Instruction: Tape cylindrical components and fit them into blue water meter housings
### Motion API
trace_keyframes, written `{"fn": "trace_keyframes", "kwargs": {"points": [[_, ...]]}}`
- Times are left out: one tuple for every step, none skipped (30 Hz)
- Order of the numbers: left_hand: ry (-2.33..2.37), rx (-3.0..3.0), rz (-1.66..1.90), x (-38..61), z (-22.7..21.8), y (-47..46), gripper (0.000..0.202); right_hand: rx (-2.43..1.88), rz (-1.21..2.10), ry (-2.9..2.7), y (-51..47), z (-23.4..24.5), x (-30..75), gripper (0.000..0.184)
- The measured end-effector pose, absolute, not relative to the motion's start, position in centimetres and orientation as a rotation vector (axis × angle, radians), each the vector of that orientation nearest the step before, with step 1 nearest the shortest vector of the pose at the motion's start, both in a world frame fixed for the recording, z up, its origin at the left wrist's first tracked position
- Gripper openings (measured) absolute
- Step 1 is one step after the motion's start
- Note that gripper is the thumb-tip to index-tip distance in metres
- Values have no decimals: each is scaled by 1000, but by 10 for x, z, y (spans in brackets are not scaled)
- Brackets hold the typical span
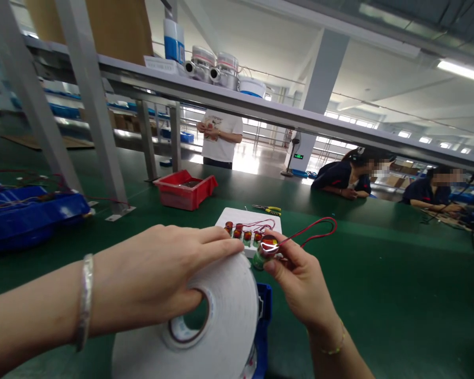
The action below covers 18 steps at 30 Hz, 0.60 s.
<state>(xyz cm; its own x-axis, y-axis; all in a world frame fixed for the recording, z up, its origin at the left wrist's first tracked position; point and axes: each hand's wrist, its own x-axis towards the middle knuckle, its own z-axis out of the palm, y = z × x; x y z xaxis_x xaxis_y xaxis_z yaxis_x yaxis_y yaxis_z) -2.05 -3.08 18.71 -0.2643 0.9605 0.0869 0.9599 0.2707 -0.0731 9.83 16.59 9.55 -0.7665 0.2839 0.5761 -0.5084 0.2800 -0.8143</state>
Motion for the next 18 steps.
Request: {"fn": "trace_keyframes", "kwargs": {"points": [[-2401, -1833, 12, -20, 187, -31, 76, 209, 1542, -1906, 166, 96, 99, 41], [-2394, -1835, 13, -19, 187, -31, 76, 214, 1532, -1910, 166, 96, 100, 41], [-2392, -1834, 15, -19, 187, -31, 76, 221, 1527, -1913, 166, 96, 101, 41], [-2392, -1831, 16, -19, 187, -30, 77, 227, 1525, -1915, 165, 95, 102, 42], [-2392, -1832, 17, -18, 187, -30, 76, 233, 1522, -1913, 165, 95, 102, 42], [-2391, -1829, 16, -18, 187, -29, 76, 235, 1518, -1912, 165, 94, 103, 43], [-2386, -1834, 15, -17, 188, -29, 76, 235, 1509, -1910, 165, 94, 103, 44], [-2382, -1838, 14, -17, 188, -29, 75, 228, 1492, -1911, 164, 94, 104, 44], [-2378, -1843, 14, -16, 188, -28, 75, 217, 1468, -1916, 164, 94, 104, 45], [-2373, -1850, 13, -15, 188, -28, 74, 206, 1441, -1923, 164, 94, 104, 44], [-2368, -1860, 13, -15, 188, -28, 74, 200, 1418, -1931, 163, 94, 105, 44], [-2366, -1865, 10, -14, 188, -28, 74, 199, 1397, -1939, 163, 93, 105, 42], [-2368, -1866, 9, -14, 189, -28, 73, 203, 1378, -1949, 163, 93, 105, 41], [-2372, -1867, 8, -13, 188, -28, 72, 210, 1359, -1958, 163, 93, 105, 39], [-2376, -1866, 6, -13, 188, -28, 71, 221, 1343, -1964, 163, 93, 105, 38], [-2381, -1862, 6, -13, 188, -28, 70, 234, 1325, -1968, 163, 93, 105, 38], [-2389, -1861, 8, -13, 188, -28, 69, 243, 1308, -1971, 163, 93, 105, 37], [-2394, -1862, 8, -13, 188, -27, 69, 251, 1291, -1974, 163, 94, 105, 37]]}}
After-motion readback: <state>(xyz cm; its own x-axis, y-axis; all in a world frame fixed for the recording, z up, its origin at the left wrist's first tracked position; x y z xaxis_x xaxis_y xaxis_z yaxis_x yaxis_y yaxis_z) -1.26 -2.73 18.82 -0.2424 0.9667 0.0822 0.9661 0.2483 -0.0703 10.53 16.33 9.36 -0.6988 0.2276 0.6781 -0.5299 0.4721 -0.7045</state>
